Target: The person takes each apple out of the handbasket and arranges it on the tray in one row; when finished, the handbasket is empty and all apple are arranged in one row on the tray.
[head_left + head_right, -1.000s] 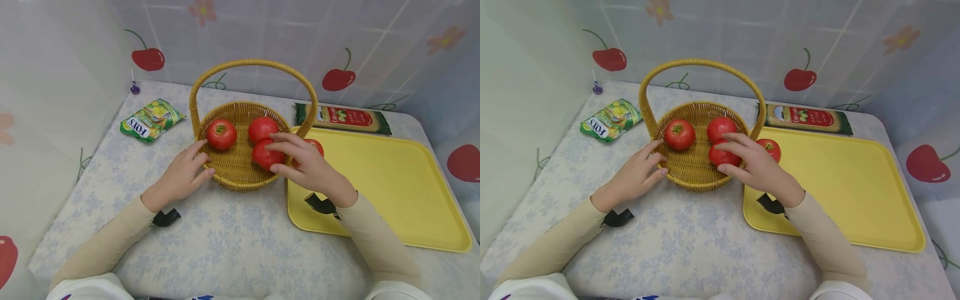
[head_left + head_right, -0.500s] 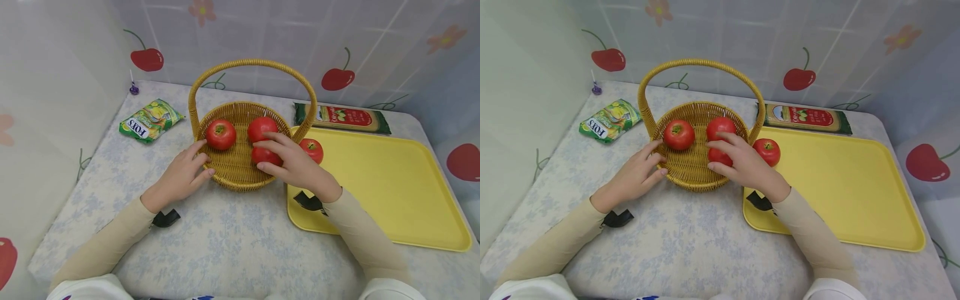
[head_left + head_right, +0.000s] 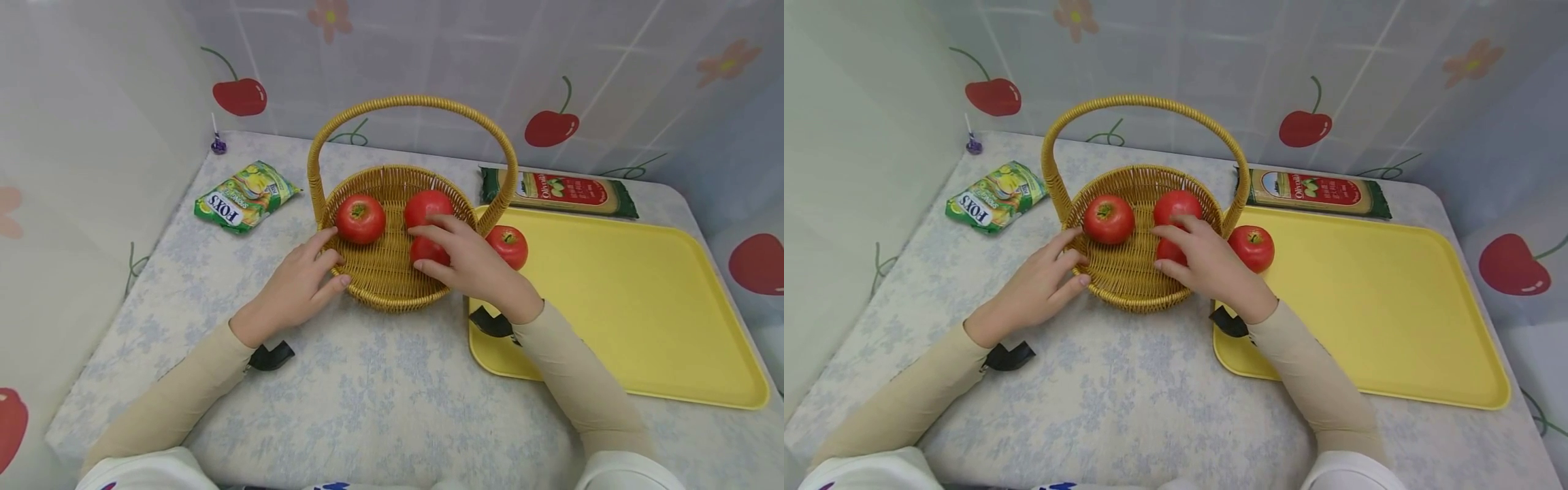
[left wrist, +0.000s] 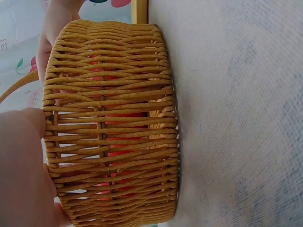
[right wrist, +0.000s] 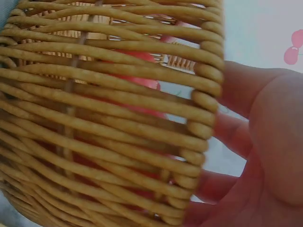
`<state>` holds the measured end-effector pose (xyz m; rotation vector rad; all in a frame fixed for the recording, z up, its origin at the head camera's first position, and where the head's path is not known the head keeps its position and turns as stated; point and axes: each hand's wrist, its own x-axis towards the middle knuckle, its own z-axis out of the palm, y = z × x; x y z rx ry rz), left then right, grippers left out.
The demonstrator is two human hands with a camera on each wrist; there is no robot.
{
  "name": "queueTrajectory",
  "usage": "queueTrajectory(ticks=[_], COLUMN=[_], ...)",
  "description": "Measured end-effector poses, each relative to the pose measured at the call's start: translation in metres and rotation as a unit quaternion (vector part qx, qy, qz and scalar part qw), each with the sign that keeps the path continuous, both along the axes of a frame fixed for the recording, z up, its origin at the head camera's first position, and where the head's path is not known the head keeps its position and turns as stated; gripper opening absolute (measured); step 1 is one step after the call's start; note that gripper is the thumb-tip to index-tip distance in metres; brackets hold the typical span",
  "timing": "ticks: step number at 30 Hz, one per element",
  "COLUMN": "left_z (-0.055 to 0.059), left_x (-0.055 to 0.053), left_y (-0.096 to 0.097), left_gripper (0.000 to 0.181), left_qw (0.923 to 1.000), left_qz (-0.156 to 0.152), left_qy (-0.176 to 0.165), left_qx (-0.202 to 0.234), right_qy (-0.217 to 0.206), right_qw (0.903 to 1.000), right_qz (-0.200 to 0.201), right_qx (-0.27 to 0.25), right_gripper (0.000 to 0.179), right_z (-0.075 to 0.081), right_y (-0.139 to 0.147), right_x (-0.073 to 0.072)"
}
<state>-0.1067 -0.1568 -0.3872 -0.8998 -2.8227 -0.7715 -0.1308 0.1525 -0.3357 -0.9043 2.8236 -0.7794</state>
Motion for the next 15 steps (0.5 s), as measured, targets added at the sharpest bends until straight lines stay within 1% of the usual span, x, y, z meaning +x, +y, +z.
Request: queueTrajectory(ticks=[4,8,15], left_z=[-0.0003,0.0002,-0.0008], left_x=[-0.0006,-0.0009,-0.0018], left_y=[-0.0008,-0.0008,-0.0005], left_gripper=[0.032,0.031,0.030], left_qw=[1.0000,1.0000,1.0000], left_qz=[0.000,0.000,-0.002], left_qy=[0.000,-0.002,-0.004], left_qx=[-0.001,-0.003,-0.001], right_qy=[0.015,0.032,0.030], right_qw=[0.9996,0.9988,0.9981], right_qz=[0.002,-0.003,-0.009], right_qx=[0.024,0.036,0.052], right_gripper=[0.048,0.045,0.043], right_z=[-0.0042,-0.0060,-0.0075], right_y=[-0.0022,-0.0039,-0.0051], right_x=[-0.0014,-0.0015,-0.0026])
